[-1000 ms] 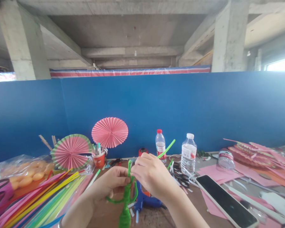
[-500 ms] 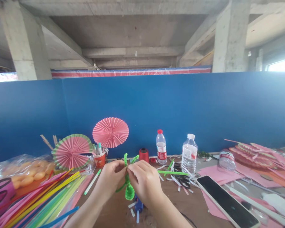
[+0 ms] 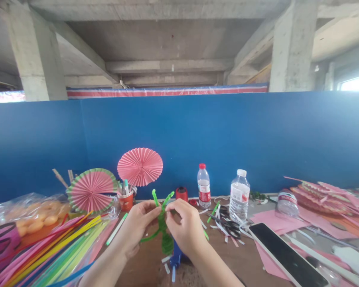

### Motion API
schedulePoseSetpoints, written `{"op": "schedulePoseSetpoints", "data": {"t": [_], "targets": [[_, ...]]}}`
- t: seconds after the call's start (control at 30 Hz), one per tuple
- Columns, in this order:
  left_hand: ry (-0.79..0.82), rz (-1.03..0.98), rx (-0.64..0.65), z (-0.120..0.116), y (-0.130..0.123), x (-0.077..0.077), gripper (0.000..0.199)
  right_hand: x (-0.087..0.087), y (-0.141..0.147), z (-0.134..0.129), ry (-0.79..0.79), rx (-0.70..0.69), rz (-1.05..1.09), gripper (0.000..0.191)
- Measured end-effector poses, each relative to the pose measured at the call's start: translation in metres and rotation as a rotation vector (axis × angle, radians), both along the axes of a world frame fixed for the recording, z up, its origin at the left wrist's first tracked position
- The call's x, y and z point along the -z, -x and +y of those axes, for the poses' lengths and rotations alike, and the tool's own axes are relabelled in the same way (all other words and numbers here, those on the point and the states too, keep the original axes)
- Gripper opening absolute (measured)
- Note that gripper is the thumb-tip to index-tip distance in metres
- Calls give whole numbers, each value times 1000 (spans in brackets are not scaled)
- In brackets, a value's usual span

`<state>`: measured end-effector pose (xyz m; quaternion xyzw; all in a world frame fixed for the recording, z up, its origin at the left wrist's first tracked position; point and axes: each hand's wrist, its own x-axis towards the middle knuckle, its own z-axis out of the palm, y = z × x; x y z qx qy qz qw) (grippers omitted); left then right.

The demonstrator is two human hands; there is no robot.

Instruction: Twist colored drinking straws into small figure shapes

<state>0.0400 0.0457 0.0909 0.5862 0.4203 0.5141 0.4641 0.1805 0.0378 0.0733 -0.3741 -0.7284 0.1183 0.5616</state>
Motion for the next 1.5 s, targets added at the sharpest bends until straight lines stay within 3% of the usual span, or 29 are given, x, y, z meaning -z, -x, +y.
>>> {"op": "schedulePoseSetpoints", "data": {"t": [0.17,0.37,0.7,0.9,1.07,1.2,1.33,1.5], "targets": [[-169,236,-46,-6,2,-6,18,-3,5,3,248,-41,240,10],[-238,294,-29,-9,4,-8,21,1,2,11,361,-179,304,7],[-164,207,66,0,5,3,16,-5,-9,8,197,-99,49,10],[-58,206,120,0,8,9,22,-11,-24,12,28,-172,-206,10],[-38,233,240,-4,8,3,20,-16,-37,11,61,-160,-454,16],[-8,238,368,-5,7,1,18,-16,-44,15,81,-136,-532,18],[32,394,382,-2,5,13,17,-16,-46,16,131,-62,-682,16],[-37,606,138,8,1,44,12,-8,-38,9,268,170,-732,13]]}}
